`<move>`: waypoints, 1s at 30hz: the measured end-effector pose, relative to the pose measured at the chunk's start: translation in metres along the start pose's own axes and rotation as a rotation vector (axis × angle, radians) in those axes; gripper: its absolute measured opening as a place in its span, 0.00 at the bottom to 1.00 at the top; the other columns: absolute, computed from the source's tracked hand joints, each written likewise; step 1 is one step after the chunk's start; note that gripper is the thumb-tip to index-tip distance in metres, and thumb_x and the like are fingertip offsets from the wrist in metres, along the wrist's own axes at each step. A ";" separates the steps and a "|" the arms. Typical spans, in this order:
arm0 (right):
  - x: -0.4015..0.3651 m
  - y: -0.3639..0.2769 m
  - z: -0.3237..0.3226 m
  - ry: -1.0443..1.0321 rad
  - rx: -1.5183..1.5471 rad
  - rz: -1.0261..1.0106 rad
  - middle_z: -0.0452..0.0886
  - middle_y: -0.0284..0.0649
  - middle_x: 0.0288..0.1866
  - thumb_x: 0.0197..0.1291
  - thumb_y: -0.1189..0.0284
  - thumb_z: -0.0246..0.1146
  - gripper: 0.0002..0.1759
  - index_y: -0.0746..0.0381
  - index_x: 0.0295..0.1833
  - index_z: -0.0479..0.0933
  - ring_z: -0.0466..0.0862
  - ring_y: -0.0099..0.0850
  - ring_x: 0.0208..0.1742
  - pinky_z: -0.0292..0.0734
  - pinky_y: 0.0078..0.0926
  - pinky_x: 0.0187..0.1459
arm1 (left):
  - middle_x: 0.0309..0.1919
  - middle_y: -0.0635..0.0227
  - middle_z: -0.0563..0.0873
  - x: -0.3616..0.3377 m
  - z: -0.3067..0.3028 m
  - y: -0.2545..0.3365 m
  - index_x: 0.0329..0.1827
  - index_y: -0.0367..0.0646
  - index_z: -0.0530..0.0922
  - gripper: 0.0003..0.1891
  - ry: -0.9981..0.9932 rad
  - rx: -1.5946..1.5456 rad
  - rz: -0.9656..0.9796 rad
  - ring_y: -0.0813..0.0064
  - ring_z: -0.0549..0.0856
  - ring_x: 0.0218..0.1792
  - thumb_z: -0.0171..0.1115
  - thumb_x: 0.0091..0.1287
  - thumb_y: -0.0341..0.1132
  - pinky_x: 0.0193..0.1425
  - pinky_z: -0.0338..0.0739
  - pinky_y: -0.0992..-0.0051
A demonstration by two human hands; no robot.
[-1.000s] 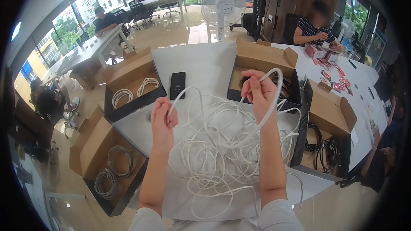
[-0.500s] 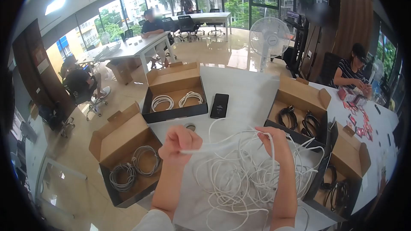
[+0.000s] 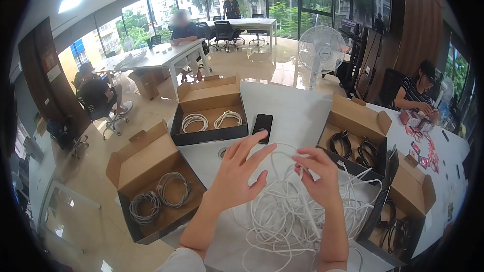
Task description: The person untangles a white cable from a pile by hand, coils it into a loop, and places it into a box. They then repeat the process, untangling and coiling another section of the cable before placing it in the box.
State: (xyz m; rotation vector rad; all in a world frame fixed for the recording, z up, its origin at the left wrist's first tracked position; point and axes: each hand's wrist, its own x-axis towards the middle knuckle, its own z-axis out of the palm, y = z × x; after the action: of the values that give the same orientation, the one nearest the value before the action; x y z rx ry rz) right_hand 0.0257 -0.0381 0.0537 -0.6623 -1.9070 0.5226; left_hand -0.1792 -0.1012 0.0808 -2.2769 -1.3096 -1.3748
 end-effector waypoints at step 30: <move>-0.011 0.008 -0.038 -0.234 0.516 -0.073 0.76 0.47 0.53 0.46 0.87 0.67 0.09 0.62 0.30 0.83 0.84 0.35 0.42 0.81 0.25 0.39 | 0.20 0.79 0.69 -0.022 -0.010 -0.080 0.43 0.40 0.78 0.10 0.754 -0.970 -0.729 0.89 0.63 0.18 0.57 0.71 0.38 0.21 0.54 0.84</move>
State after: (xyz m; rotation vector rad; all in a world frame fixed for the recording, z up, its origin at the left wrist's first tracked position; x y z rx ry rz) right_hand 0.0662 -0.0363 0.0563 -0.1999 -1.8890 1.0345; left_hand -0.2505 -0.0720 0.0475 -1.1949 -1.3552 -3.2294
